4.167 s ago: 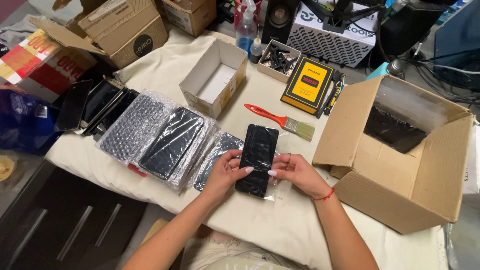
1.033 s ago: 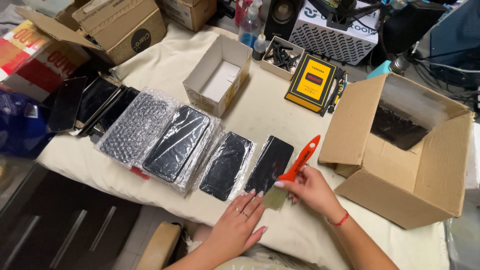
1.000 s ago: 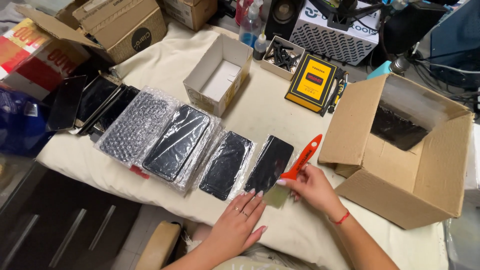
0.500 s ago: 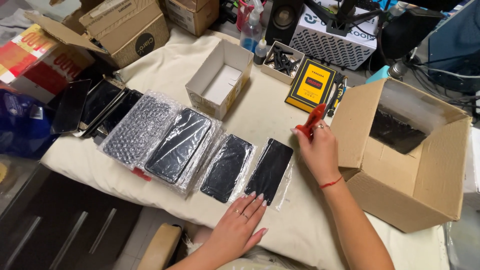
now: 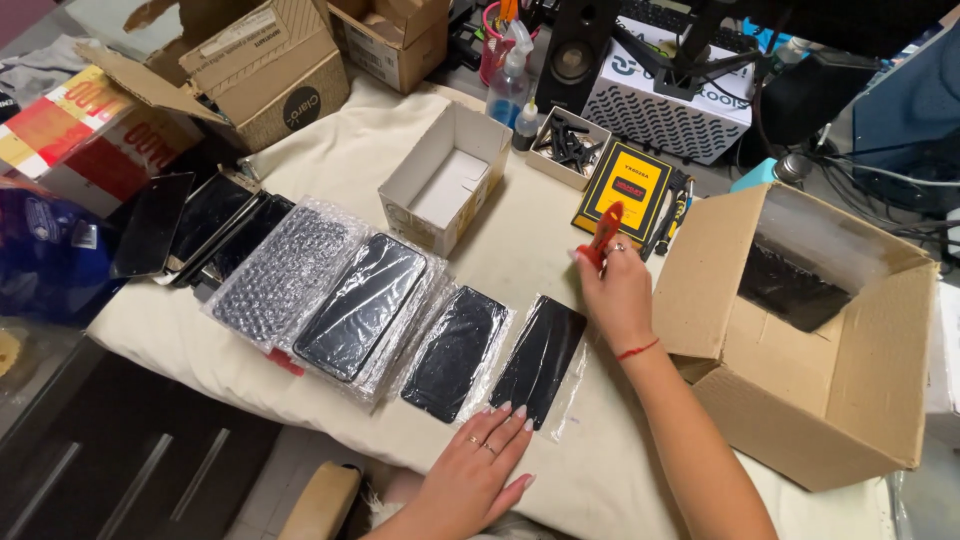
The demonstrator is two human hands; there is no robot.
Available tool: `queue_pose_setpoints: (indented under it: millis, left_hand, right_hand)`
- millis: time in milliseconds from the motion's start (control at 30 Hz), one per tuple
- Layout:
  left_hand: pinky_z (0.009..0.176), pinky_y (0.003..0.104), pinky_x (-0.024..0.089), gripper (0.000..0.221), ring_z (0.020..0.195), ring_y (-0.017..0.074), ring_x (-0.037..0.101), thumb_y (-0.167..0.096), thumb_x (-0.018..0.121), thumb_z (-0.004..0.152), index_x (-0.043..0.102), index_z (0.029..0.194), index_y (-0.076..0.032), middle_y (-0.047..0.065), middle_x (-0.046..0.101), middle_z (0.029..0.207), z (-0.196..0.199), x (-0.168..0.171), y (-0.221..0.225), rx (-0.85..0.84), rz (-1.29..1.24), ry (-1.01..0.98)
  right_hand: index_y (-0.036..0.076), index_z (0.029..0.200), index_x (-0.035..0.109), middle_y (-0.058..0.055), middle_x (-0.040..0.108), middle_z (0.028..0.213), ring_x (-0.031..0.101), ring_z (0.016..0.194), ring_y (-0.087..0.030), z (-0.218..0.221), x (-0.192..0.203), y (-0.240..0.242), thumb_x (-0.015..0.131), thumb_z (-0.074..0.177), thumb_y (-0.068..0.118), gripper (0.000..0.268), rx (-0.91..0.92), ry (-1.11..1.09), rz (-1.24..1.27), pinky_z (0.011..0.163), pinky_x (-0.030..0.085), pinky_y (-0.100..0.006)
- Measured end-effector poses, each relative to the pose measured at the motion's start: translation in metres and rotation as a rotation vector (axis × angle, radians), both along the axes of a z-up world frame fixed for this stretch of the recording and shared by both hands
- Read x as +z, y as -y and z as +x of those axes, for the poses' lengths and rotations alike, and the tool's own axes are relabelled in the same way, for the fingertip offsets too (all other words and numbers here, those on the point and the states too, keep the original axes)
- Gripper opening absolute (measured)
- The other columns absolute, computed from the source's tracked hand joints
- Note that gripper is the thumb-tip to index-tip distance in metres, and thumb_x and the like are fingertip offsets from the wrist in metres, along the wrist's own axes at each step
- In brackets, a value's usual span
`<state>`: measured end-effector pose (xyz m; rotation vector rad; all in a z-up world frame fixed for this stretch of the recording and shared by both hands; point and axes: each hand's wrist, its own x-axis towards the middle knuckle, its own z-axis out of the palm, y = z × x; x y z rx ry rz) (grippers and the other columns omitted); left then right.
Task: Cleaning mobile phone screens with a brush and placing them into protective plastic sleeves and a cardboard box.
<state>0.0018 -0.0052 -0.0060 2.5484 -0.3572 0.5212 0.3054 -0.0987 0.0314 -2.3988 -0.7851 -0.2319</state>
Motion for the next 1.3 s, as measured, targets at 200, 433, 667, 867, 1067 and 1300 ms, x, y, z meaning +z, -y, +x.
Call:
queue_pose_setpoints:
  millis: [200, 433, 667, 867, 1067, 1300]
  left_hand:
    - [0.115, 0.052, 0.036, 0.047, 0.136, 0.0374, 0.049, -0.035, 0.058, 0.105, 0.061, 0.135, 0.001, 0.021, 0.057, 0.145, -0.001, 0.001, 0.000, 0.008, 0.028, -0.006]
    - [0.114, 0.053, 0.037, 0.047, 0.134, 0.0383, 0.050, -0.034, 0.059, 0.105, 0.060, 0.134, 0.003, 0.022, 0.057, 0.145, -0.002, 0.003, 0.001, -0.004, 0.014, -0.011]
    - [0.114, 0.052, 0.037, 0.047, 0.134, 0.0382, 0.051, -0.034, 0.058, 0.105, 0.060, 0.134, 0.003, 0.022, 0.057, 0.144, 0.000, 0.003, 0.000, -0.011, 0.019, -0.013]
    - [0.114, 0.053, 0.038, 0.046, 0.131, 0.0384, 0.052, -0.033, 0.060, 0.104, 0.060, 0.132, 0.003, 0.022, 0.058, 0.142, -0.001, 0.004, 0.001, -0.007, 0.027, 0.000]
    - [0.114, 0.056, 0.036, 0.041, 0.128, 0.0405, 0.052, -0.031, 0.059, 0.105, 0.062, 0.128, 0.003, 0.024, 0.059, 0.138, -0.003, 0.005, 0.000, -0.026, -0.035, -0.036]
    - [0.103, 0.055, 0.043, 0.037, 0.115, 0.0390, 0.059, -0.017, 0.057, 0.104, 0.058, 0.134, 0.004, 0.024, 0.061, 0.131, 0.002, 0.016, -0.001, 0.010, -0.078, 0.056]
  right_hand:
    - [0.012, 0.110, 0.056, -0.011, 0.054, 0.099, 0.062, 0.057, -0.026, 0.009, -0.015, -0.011, 0.061, 0.082, 0.002, 0.030, -0.127, 0.505, -0.503, 0.041, 0.048, -0.038]
    - [0.004, 0.107, 0.061, -0.018, 0.060, 0.099, 0.065, 0.071, -0.043, 0.010, -0.036, -0.017, 0.055, 0.105, 0.035, 0.032, 0.062, 0.082, -0.427, 0.059, 0.051, -0.053]
    - [0.010, 0.102, 0.067, -0.012, 0.067, 0.099, 0.066, 0.091, -0.034, -0.027, 0.005, 0.027, 0.059, 0.098, 0.044, 0.036, 0.027, -0.327, -0.399, 0.078, 0.050, -0.046]
    - [0.014, 0.094, 0.060, 0.001, 0.061, 0.075, 0.058, 0.073, -0.018, -0.043, 0.008, 0.038, 0.071, 0.091, 0.051, 0.039, -0.057, -0.592, -0.332, 0.068, 0.043, -0.035]
    - [0.014, 0.088, 0.054, 0.000, 0.056, 0.075, 0.051, 0.072, -0.015, -0.044, -0.001, 0.046, 0.077, 0.087, 0.050, 0.042, -0.103, -0.675, -0.201, 0.066, 0.039, -0.032]
    - [0.011, 0.106, 0.051, -0.001, 0.053, 0.059, 0.054, 0.046, -0.014, -0.052, 0.000, 0.055, 0.076, 0.092, 0.021, 0.030, -0.063, -1.013, 0.138, 0.045, 0.042, -0.029]
